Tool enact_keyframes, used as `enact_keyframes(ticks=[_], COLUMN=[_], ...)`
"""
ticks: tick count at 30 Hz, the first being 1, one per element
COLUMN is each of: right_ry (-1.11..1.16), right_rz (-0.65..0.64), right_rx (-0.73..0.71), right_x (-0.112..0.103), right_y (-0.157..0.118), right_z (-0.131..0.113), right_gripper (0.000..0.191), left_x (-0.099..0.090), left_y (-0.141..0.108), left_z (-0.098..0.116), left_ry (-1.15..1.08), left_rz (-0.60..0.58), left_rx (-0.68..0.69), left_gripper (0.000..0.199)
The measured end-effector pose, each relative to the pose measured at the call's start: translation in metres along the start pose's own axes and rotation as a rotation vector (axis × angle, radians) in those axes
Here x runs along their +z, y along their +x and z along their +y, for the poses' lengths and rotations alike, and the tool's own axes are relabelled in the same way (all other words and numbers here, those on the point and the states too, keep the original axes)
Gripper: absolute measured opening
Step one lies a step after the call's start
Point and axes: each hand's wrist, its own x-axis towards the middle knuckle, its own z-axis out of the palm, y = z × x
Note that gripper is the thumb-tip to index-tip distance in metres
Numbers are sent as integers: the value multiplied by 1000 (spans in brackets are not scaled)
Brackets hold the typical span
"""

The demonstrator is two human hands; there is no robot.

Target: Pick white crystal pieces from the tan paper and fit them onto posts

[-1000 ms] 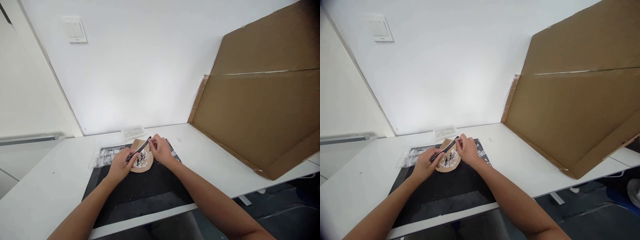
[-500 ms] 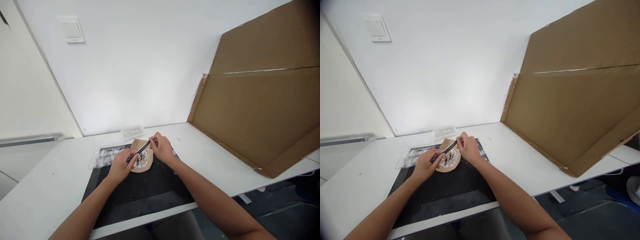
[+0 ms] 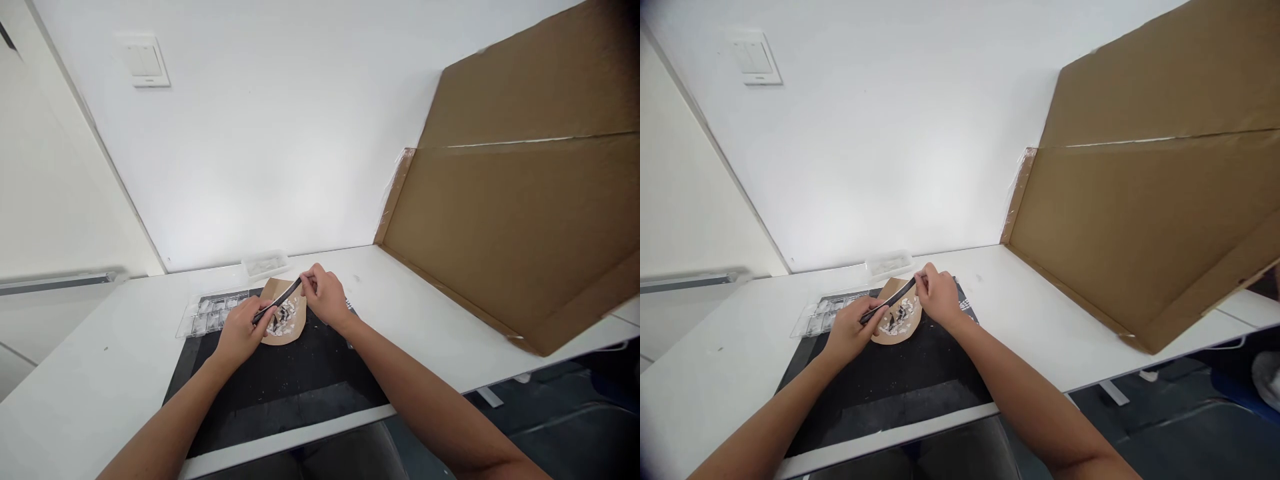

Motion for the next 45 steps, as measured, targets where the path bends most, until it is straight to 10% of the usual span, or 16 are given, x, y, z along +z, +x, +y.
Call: enact_keyframes(ticks=[9,19,28,37,45], right_ry=[6,15,-1,13,-5], right_rz=[-155,8,-169,-8,-148], right_rx=[-166,0,-215,-11,-232], right_x=[14,2,19,6,21], right_y=[-13,-1,-18,-3,-18], right_z=[-19,0,-25,0,-21], right_gripper=[10,15,10,15,10], left_x=[-3,0,-2,0,-2], left_y=[1,0,0,0,1], left_z=[0,2,0,0,-1], left_ry=[-13,-10,0,-10,-9], left_rz=[24,14,17,13,33], left_rx=[-15,-6,-13,-8,-11], left_gripper=[20,19,21,19,18])
